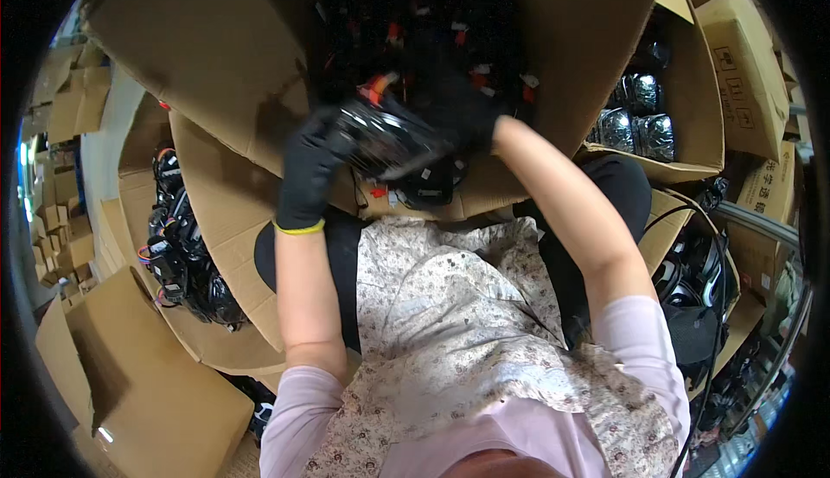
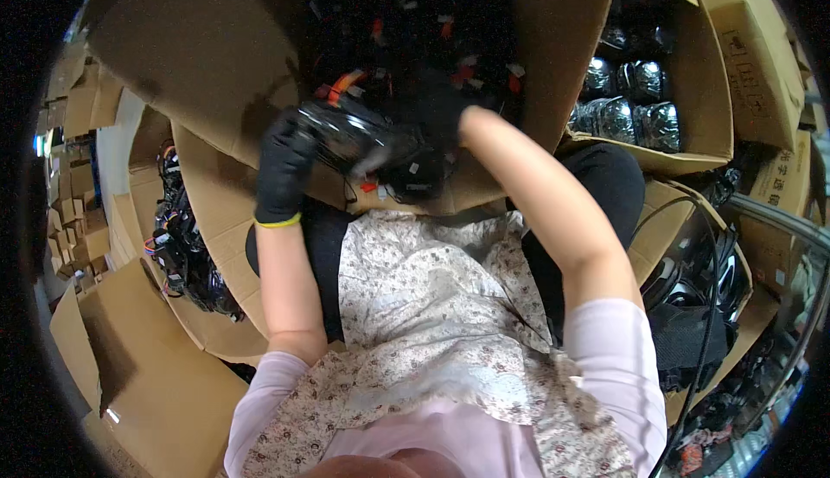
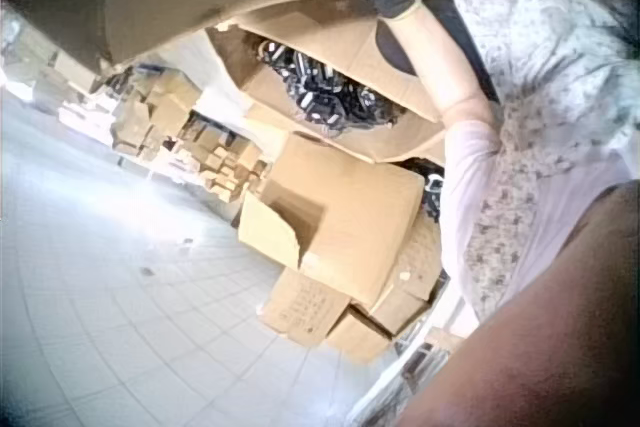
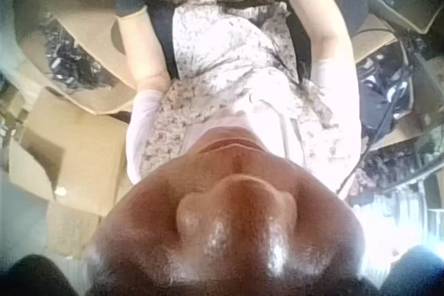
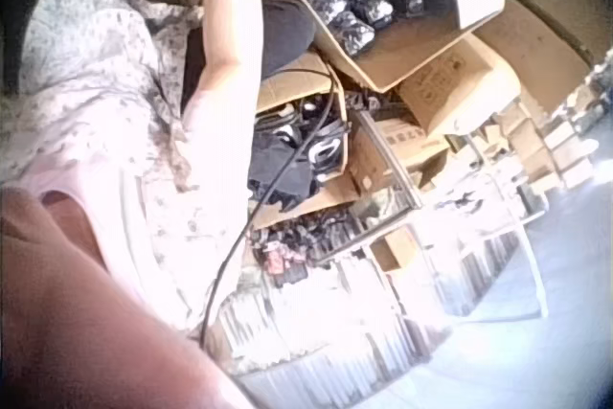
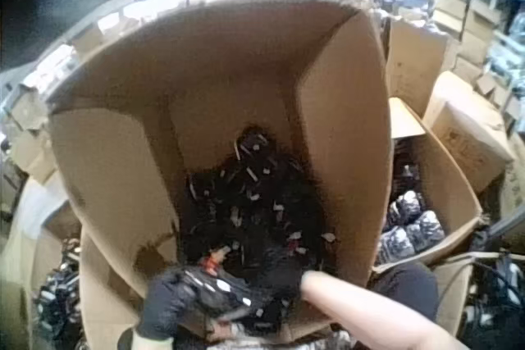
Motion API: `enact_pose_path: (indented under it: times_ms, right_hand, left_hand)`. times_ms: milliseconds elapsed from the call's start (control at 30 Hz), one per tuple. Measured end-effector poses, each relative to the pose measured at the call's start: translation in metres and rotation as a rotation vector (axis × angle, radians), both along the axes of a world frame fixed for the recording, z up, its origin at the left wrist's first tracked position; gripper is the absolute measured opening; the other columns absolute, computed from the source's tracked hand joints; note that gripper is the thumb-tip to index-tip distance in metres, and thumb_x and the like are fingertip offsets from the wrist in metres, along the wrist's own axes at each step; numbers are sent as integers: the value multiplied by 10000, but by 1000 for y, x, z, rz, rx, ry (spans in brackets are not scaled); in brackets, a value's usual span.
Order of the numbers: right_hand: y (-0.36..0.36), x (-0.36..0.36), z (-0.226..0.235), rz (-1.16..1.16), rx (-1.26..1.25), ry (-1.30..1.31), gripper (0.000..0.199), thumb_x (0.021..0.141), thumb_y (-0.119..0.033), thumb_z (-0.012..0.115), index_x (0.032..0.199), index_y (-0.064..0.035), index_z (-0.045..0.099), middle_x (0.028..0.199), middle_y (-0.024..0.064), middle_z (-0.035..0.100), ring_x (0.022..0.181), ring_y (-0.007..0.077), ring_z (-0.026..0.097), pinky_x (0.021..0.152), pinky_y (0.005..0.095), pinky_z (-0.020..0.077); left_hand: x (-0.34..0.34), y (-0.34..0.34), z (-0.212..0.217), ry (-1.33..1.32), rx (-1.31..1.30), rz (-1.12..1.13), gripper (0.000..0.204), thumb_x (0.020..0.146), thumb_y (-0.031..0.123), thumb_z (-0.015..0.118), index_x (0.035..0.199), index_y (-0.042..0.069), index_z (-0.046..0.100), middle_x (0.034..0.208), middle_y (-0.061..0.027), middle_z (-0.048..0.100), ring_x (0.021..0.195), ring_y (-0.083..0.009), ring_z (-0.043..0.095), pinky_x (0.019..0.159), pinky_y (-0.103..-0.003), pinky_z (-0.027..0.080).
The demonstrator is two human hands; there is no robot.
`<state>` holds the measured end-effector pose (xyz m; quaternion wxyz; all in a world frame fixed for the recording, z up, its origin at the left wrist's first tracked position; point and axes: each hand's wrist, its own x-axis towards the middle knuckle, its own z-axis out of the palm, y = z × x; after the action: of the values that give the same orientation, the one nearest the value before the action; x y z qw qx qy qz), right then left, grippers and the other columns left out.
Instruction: The person packs plastic vehicle light components by hand, transferring them from a large cardboard box into smaller cardboard boxes.
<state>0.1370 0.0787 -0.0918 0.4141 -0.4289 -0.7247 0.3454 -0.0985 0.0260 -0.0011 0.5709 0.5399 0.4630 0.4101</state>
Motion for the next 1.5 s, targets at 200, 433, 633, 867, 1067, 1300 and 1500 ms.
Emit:
enact_pose_path:
  times_ms: [200, 433, 633, 867, 1067, 1300, 1500]
  right_hand:
    - [69, -20, -75, 138, -618, 385, 418, 936, -166, 573, 1344, -89, 528, 1357, 155, 544, 1230, 238, 537, 1010, 372, 444]
    - [88, 29, -8, -220, 668, -400, 301, 960, -314, 554, 1093, -66, 660, 876, 96, 674, 774, 202, 635, 704, 373, 499]
    - [6, 53, 138, -171, 32, 323, 220, 966, -167, 536, 845, -22, 650, 786, -8, 622, 722, 76, 562, 656, 260, 473]
    - [-39, 58, 160, -120, 313, 311, 332, 1027, -250, 443, 861, -15, 609, 816, 28, 598, 723, 118, 563, 709, 278, 471]
    - [-12, 67, 0, -257, -377, 378, 318, 974, -240, 564, 1217, -43, 619, 1098, 82, 644, 992, 168, 605, 872, 303, 473]
    - [2, 81, 8, -253, -328, -373, 549, 965, -282, 488, 1466, -84, 383, 1467, 143, 421, 1380, 288, 362, 1139, 384, 298]
    - [-57, 41, 158, -352, 462, 105, 250, 1010, -209, 475, 875, -39, 601, 854, 21, 610, 780, 136, 586, 742, 295, 478]
  left_hand:
    - [43, -49, -4, -77, -144, -90, 360, 844, 117, 718, 1168, -13, 628, 1101, -54, 673, 992, -128, 618, 890, -283, 494]
    - [40, -68, 49, -329, -65, -91, 499, 766, 154, 807, 1193, -21, 617, 1148, -86, 671, 1048, -164, 629, 956, -309, 485]
    - [36, -83, 70, -393, -64, -143, 531, 755, 140, 818, 1213, -25, 606, 1175, -90, 662, 1070, -163, 621, 962, -307, 483]
    - [33, -105, 92, -317, 2, -150, 466, 783, 85, 778, 1202, -33, 609, 1176, -95, 662, 1039, -164, 639, 940, -298, 499]
    - [40, -93, 9, -113, -57, -9, 376, 830, 117, 747, 1162, -15, 632, 1070, -72, 688, 962, -128, 642, 880, -275, 508]
    - [77, -95, -49, -138, -60, -64, 332, 836, 131, 750, 1124, 3, 647, 1020, -60, 681, 924, -113, 626, 831, -260, 502]
    - [47, -107, 31, -277, -100, -56, 420, 820, 96, 762, 1202, 2, 614, 1115, -74, 675, 1012, -131, 624, 915, -277, 495]
